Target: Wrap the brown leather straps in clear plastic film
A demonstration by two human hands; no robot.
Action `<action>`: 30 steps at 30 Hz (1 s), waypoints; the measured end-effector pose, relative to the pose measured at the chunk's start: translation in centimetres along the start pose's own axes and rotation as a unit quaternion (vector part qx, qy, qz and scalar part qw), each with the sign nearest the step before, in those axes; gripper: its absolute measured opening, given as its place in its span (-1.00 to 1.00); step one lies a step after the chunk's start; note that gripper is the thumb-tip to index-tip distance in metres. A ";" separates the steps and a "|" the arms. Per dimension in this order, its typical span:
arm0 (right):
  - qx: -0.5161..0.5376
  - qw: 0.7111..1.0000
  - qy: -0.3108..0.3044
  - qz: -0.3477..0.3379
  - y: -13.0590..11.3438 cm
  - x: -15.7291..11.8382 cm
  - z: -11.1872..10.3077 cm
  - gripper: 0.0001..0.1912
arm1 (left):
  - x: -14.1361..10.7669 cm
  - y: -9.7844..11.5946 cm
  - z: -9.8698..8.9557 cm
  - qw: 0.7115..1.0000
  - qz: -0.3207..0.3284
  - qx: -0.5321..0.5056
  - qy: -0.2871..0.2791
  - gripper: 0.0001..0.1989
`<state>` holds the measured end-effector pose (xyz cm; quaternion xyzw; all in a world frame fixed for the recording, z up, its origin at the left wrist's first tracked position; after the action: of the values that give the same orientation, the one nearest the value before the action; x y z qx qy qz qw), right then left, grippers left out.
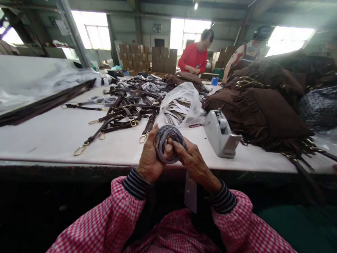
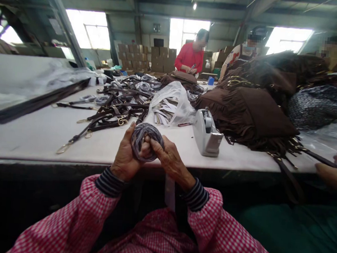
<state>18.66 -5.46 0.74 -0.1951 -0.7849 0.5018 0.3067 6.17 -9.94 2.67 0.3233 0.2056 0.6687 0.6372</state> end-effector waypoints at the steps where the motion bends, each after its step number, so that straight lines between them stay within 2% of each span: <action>1: 0.029 0.999 -0.032 0.012 -0.3 -0.4 -0.4 -0.67 | -0.4 0.2 0.0 1.000 -0.015 0.018 -0.017 -0.36; 3: 0.086 0.992 -0.081 0.035 -0.9 -1.5 -1.3 -0.65 | -1.4 0.9 -0.1 0.995 -0.055 0.068 -0.053 -0.39; 5: 0.131 0.985 -0.109 0.029 -1.4 -3.1 -2.5 -0.62 | -2.6 2.0 -0.3 0.981 -0.097 0.145 -0.089 -0.39; 7: 0.173 0.975 -0.141 0.010 -1.5 -4.7 -3.6 -0.61 | -3.9 3.4 -0.5 0.950 -0.137 0.248 -0.129 -0.38; 8: 0.188 0.969 -0.162 0.008 -1.5 -5.5 -4.1 -0.59 | -4.6 4.2 -0.5 0.926 -0.163 0.303 -0.155 -0.39; 9: 0.196 0.963 -0.184 0.016 -1.5 -6.3 -4.6 -0.57 | -5.2 4.9 -0.5 0.894 -0.194 0.360 -0.184 -0.40; 11: 0.187 0.955 -0.221 0.058 -1.6 -7.6 -5.3 -0.53 | -6.2 6.2 -0.1 0.808 -0.264 0.471 -0.236 -0.45; 13: 0.156 0.951 -0.244 0.105 -1.8 -8.7 -5.6 -0.55 | -6.9 7.2 0.7 0.720 -0.307 0.569 -0.254 -0.48; 16: 0.111 0.952 -0.249 0.143 -2.3 -9.9 -5.5 -0.59 | -7.4 7.8 2.2 0.619 -0.299 0.682 -0.249 -0.49; 19: 0.091 0.962 -0.211 0.150 -2.6 -10.5 -4.7 -0.61 | -7.6 7.6 3.3 0.549 -0.257 0.752 -0.262 -0.46; 21: 0.093 0.966 -0.184 0.155 -2.6 -10.6 -3.8 -0.64 | -7.5 7.0 3.7 0.525 -0.239 0.769 -0.275 -0.43; 24: 0.097 0.972 -0.161 0.140 -2.7 -10.0 -2.4 -0.67 | -7.3 5.6 3.9 0.518 -0.240 0.761 -0.307 -0.40; 27: 0.133 0.971 -0.151 0.130 -2.6 -9.4 -1.5 -0.61 | -7.1 4.2 3.6 0.537 -0.246 0.735 -0.334 -0.37; 30: 0.162 0.963 -0.167 0.135 -2.4 -9.5 -1.6 -0.61 | -6.8 3.7 3.1 0.567 -0.254 0.717 -0.316 -0.38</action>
<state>26.74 -11.19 0.70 -0.1602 -0.6994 0.6845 0.1288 5.53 -17.48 6.20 0.7991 0.4771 -0.0322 0.3643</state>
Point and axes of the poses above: each hand's wrist, its own x-axis towards the middle knuckle, its own z-axis out of the palm, y = z × x, the point moved 1 cm from there along x, towards the middle knuckle, and after that the axes turned 14 degrees about -y, right-handed, at the moved point
